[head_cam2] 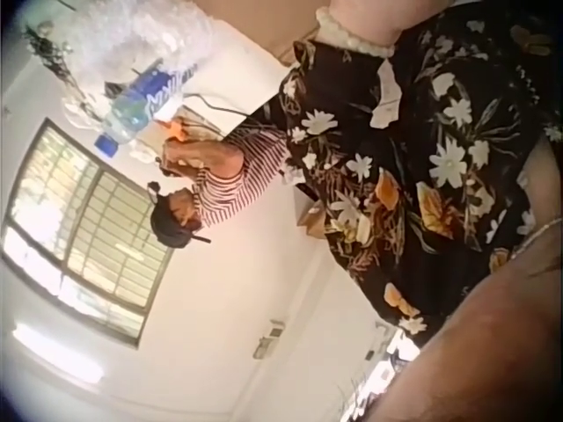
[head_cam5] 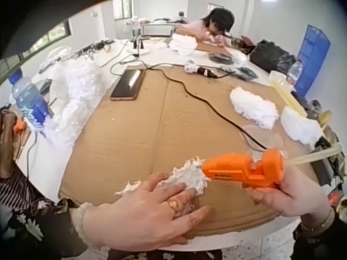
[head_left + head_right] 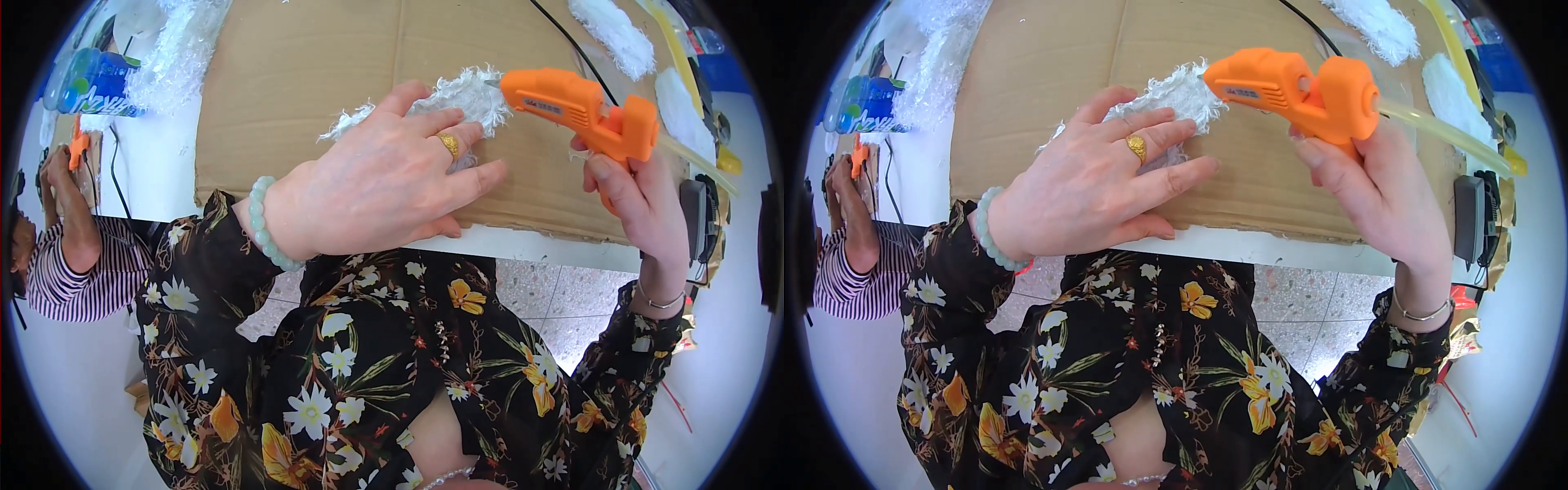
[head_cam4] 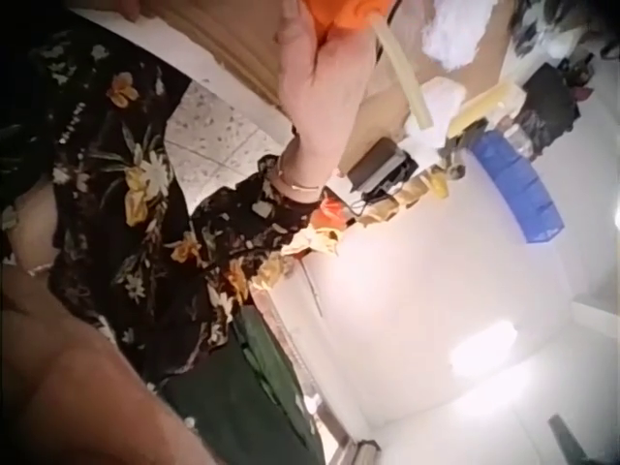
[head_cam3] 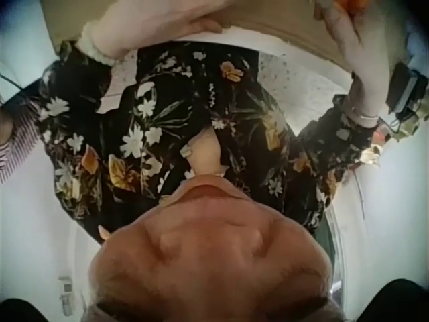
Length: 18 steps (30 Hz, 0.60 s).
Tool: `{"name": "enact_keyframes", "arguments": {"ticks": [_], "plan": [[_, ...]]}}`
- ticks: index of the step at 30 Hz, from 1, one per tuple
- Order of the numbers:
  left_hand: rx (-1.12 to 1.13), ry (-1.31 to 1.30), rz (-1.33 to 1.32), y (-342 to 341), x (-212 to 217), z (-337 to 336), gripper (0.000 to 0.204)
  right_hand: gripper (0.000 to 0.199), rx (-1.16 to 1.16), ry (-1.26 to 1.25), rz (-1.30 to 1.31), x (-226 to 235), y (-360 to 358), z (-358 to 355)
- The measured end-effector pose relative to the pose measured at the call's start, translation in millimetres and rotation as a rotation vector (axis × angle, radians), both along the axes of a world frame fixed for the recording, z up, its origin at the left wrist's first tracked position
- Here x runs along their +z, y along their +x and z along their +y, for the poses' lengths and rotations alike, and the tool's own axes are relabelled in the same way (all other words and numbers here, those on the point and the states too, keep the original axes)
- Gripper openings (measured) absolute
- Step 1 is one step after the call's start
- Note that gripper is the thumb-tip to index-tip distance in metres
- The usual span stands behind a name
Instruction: Using a hot glue gun to attach white fibrous material to a fabric base.
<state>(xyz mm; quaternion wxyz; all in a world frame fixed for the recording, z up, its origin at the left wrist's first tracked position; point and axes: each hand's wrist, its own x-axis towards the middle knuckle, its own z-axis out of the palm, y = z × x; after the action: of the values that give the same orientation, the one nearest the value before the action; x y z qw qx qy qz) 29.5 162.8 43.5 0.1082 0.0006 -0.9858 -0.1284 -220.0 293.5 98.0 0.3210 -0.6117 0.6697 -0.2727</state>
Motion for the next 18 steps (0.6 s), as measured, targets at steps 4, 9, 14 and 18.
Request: {"name": "enact_keyframes", "arguments": {"ticks": [4, 9, 14, 18], "plan": [[0.002, -0.001, -0.005, 0.3, 0.6, 0.3, 0.065, 0.029, 0.016, 0.058, 0.043, -4.1, 2.0, -2.5], [0.003, 0.011, -0.005, 0.7, -0.3, 0.0, 0.065, 0.029, 0.033, 0.075, 0.070, -2.6, 1.9, -5.3], [-0.004, 0.039, -0.023, 0.6, 0.7, -0.6, 0.064, 0.027, 0.022, 0.097, 0.078, -0.9, 3.5, -5.4], [-0.004, 0.037, -0.021, 0.3, 0.6, -1.1, 0.064, 0.026, 0.052, 0.042, 0.080, -2.2, 5.3, -10.2]]}}
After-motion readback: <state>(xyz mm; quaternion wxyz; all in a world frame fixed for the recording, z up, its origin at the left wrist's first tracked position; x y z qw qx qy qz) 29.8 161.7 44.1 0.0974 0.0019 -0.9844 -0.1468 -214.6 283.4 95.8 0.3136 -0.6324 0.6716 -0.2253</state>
